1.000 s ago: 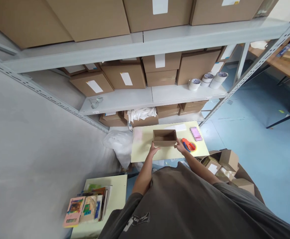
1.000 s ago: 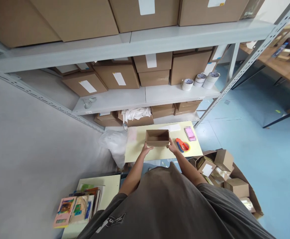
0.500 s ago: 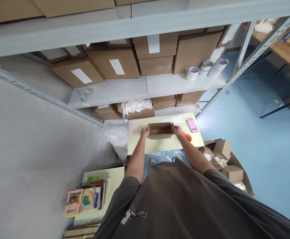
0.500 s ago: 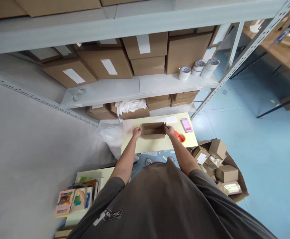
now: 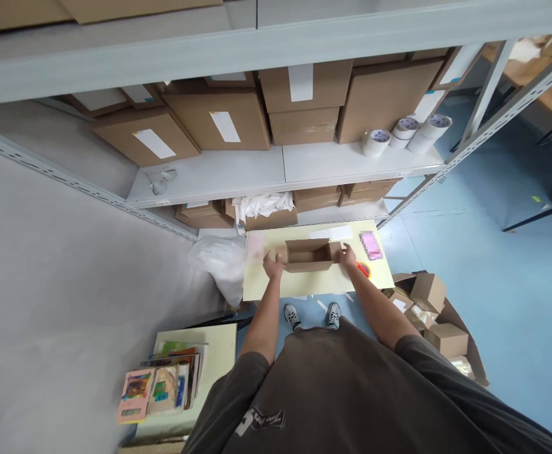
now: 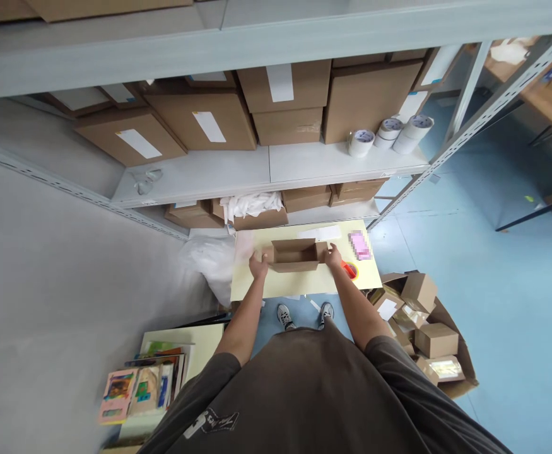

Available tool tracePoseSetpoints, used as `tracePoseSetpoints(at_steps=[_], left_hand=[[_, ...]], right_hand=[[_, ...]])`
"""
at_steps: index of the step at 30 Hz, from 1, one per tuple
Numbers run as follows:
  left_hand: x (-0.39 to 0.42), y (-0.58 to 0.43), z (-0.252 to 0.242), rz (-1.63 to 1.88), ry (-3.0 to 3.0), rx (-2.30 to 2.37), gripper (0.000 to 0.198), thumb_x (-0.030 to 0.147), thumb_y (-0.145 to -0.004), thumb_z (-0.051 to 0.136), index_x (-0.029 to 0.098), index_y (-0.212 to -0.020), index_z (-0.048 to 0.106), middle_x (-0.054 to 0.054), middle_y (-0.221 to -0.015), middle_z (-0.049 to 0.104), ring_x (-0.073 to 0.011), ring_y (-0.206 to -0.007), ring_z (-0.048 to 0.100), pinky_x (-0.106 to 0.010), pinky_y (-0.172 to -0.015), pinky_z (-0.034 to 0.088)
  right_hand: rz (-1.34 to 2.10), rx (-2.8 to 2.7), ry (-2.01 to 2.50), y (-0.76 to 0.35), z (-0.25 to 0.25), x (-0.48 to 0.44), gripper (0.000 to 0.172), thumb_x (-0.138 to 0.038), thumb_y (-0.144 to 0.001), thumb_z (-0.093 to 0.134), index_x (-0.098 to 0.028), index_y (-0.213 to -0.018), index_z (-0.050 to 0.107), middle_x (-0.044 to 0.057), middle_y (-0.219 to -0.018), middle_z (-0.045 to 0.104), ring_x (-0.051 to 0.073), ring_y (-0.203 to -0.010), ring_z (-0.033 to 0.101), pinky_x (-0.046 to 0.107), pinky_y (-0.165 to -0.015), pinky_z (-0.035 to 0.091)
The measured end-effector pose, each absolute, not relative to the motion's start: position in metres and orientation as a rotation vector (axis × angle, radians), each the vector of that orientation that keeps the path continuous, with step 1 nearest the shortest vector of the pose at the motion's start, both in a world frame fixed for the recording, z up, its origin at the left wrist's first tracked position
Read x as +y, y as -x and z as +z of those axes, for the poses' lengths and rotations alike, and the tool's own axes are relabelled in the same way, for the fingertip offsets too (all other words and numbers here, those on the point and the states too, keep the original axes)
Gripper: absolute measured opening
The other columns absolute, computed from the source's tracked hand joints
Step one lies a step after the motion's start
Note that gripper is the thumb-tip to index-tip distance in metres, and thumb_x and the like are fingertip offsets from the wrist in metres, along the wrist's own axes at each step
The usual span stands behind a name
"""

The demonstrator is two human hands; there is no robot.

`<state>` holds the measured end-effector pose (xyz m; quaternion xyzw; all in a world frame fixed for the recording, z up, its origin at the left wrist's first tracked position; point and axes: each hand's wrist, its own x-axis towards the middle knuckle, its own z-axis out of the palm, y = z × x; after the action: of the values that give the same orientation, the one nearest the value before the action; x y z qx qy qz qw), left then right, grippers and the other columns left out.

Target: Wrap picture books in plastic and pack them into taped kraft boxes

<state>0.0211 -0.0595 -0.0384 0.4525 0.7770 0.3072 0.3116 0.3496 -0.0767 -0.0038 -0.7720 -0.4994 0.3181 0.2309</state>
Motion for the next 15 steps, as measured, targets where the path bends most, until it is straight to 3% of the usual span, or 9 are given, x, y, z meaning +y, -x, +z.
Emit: tracePoseSetpoints(at_steps=[3, 5, 9, 12, 15], left_hand=[[-0.061, -0.024, -0.019, 0.797, -1.667, 1.909, 0.044, 0.043, -0.103, 0.055, 0.02, -0.139, 0.069, -0.017, -0.149, 0.063, -0.0324, -0.147, 0.048, -0.048, -0.124, 0.037], [-0.063, -0.03, -0.009, 0.617, -1.965, 1.632, 0.046, 0.049, -0.102, 0.058, 0.022, -0.137, 0.071, -0.014, -0.145, 0.066, -0.0316, -0.142, 0.053, -0.046, -0.123, 0.038], [-0.065, -0.043, -0.004, 0.084, -2.222, 1.283, 0.063, 0.055, -0.089, 0.075, 0.022, -0.142, 0.07, -0.013, -0.142, 0.07, -0.0337, -0.135, 0.06, -0.046, -0.119, 0.042], [-0.068, -0.047, -0.008, -0.067, -2.262, 1.316, 0.046, 0.039, -0.098, 0.066, 0.025, -0.141, 0.071, -0.011, -0.136, 0.074, -0.0303, -0.129, 0.065, -0.045, -0.116, 0.043], [-0.074, -0.048, -0.012, -0.042, -2.295, 1.348, 0.038, 0.028, -0.104, 0.055, 0.028, -0.137, 0.074, -0.008, -0.126, 0.079, -0.0258, -0.119, 0.07, -0.045, -0.118, 0.039]], right_hand=[[0.682, -1.521, 2.087, -0.344, -0.004, -0.06, 0.057, -0.022, -0.1, 0.056, -0.014, -0.156, 0.052, 0.02, -0.156, 0.055, 0.032, -0.143, 0.053, 0.043, -0.115, 0.048], [0.66, -1.712, 1.96, -0.339, -0.004, -0.047, 0.063, -0.027, -0.094, 0.064, -0.019, -0.157, 0.053, 0.014, -0.16, 0.053, 0.031, -0.148, 0.048, 0.042, -0.12, 0.044], [0.934, -1.93, 1.88, -0.333, -0.006, -0.019, 0.036, -0.037, -0.098, 0.062, -0.027, -0.13, 0.076, 0.007, -0.131, 0.075, 0.026, -0.119, 0.068, 0.034, -0.103, 0.052], [1.015, -1.974, 1.897, -0.336, -0.008, -0.001, 0.031, -0.041, -0.104, 0.055, -0.027, -0.112, 0.082, 0.004, -0.114, 0.081, 0.022, -0.103, 0.071, 0.028, -0.089, 0.051], [1.002, -2.039, 1.892, -0.34, -0.01, 0.016, 0.032, -0.043, -0.103, 0.055, -0.025, -0.108, 0.082, 0.004, -0.11, 0.081, 0.021, -0.099, 0.069, 0.026, -0.082, 0.048]])
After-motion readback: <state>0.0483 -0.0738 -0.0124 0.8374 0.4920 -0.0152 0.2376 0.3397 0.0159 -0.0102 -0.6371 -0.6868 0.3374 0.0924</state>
